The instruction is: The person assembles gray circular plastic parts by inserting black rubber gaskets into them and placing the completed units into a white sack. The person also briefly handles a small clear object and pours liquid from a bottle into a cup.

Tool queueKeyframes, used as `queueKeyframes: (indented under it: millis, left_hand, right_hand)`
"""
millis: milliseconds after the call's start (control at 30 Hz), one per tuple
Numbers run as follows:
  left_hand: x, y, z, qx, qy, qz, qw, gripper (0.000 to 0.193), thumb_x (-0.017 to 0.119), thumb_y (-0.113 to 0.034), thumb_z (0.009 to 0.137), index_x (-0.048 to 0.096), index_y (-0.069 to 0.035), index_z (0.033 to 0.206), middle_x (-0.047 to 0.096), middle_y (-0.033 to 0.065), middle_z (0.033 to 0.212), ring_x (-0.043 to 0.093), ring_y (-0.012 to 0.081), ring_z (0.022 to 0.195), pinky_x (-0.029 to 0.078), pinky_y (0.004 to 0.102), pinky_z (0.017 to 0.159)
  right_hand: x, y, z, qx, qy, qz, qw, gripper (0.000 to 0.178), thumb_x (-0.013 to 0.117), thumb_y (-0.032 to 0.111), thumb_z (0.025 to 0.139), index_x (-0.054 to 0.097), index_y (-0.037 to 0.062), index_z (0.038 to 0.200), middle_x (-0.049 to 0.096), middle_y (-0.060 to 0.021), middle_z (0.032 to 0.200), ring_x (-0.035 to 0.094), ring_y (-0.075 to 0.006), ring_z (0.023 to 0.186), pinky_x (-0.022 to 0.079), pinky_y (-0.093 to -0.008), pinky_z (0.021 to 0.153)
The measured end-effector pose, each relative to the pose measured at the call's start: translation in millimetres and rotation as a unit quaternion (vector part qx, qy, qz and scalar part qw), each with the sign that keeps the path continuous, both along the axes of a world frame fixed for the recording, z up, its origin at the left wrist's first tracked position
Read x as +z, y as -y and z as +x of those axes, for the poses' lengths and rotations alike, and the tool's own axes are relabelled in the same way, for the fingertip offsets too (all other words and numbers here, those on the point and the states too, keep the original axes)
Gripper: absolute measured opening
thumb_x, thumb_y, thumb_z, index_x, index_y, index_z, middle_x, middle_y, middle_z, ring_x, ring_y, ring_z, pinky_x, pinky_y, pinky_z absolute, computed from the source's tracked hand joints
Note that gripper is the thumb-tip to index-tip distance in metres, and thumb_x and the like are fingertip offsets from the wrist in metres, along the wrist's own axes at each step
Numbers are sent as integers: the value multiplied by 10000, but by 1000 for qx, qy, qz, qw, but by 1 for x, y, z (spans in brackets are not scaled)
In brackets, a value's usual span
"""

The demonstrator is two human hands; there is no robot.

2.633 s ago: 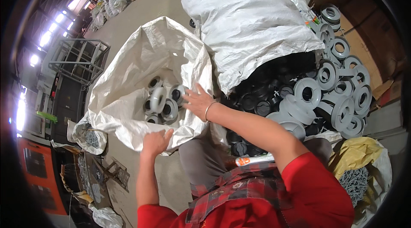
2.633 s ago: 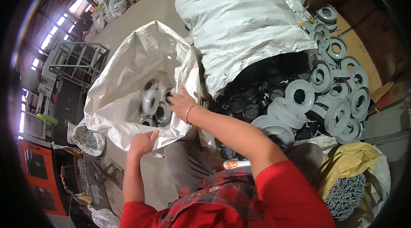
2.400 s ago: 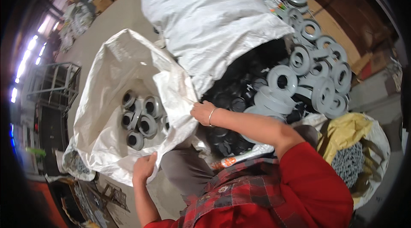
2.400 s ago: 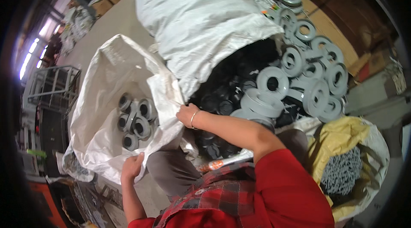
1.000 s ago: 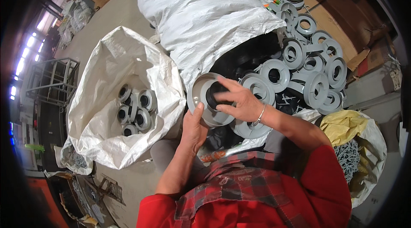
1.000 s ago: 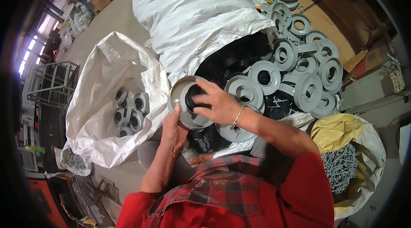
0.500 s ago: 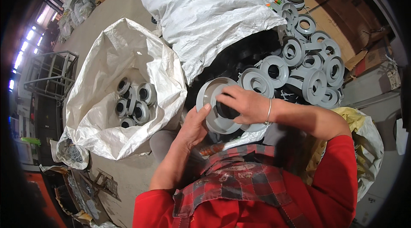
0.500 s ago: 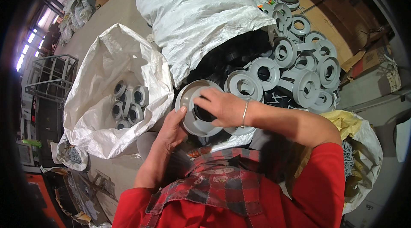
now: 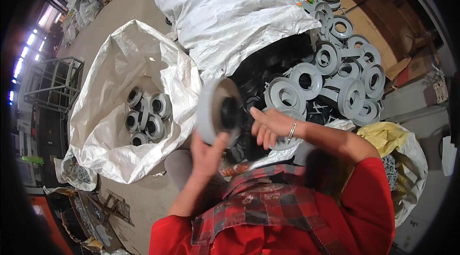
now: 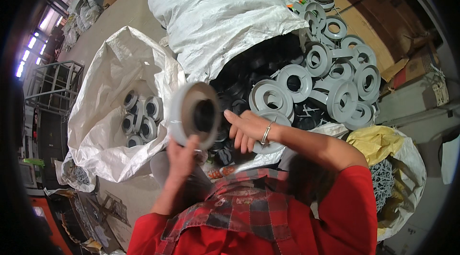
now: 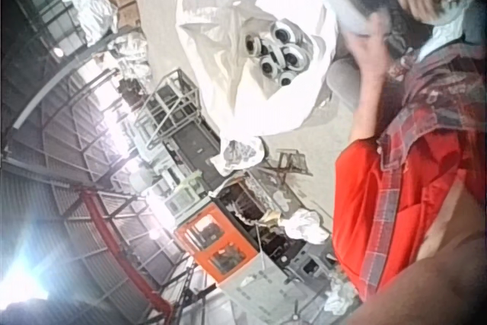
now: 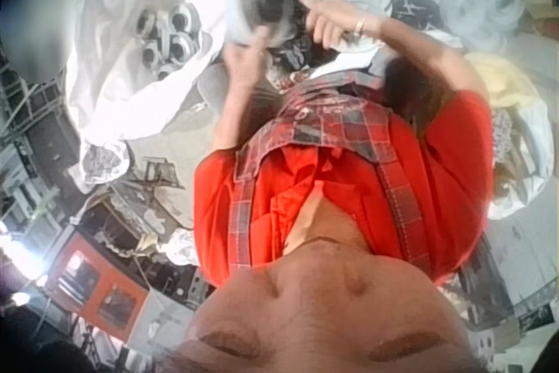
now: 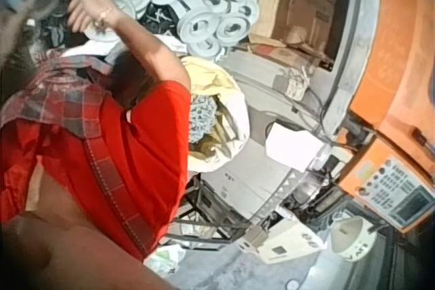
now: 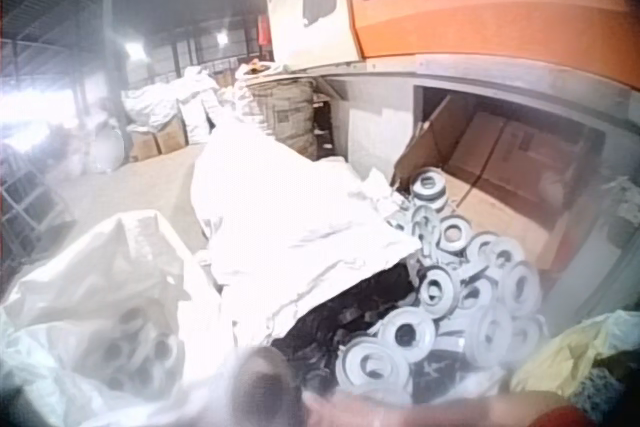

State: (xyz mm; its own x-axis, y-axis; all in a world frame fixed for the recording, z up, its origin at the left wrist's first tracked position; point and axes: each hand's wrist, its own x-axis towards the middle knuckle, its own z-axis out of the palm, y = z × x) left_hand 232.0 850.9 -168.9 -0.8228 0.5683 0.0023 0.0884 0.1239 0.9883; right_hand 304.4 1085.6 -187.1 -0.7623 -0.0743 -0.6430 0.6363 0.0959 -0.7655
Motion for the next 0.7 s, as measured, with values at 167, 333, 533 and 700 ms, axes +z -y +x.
queueKeyframes:
  millis: [167,333,533,700]
  left_hand:
    - [46,22,-67,215,-366,4,905,778,710,-137,764,271,14,1389,335,147,1405,299,249,1318,173,392,1110]
    - [11,-11,-50,111,-20,135,984,481,653,81,768,474,3,1208,531,98,1162,525,184,1092,408,307,962]
    - [-41,-51,-36,77,17,-18,997,513,703,-213,813,498,10,1226,533,175,1221,516,222,1139,392,354,976]
    - [-33,-56,-41,-39,418,112,901,435,591,-197,874,475,18,1234,579,143,1122,600,235,973,475,381,883]
  right_hand:
    - [-90,-92,-16,13,-278,587,760,306,546,70,789,580,53,1093,625,-133,992,565,-342,995,498,-417,795]
    - [-139,-128,-32,84,-218,610,757,207,536,12,723,588,71,915,608,-103,882,562,-318,905,497,-420,732]
    - [-58,-93,-66,-43,-505,561,654,49,555,68,740,564,97,779,578,-70,770,563,-270,764,481,-416,633]
    - [-54,-84,-89,-12,-367,502,783,153,628,208,831,588,60,823,609,-99,833,585,-299,825,502,-386,704]
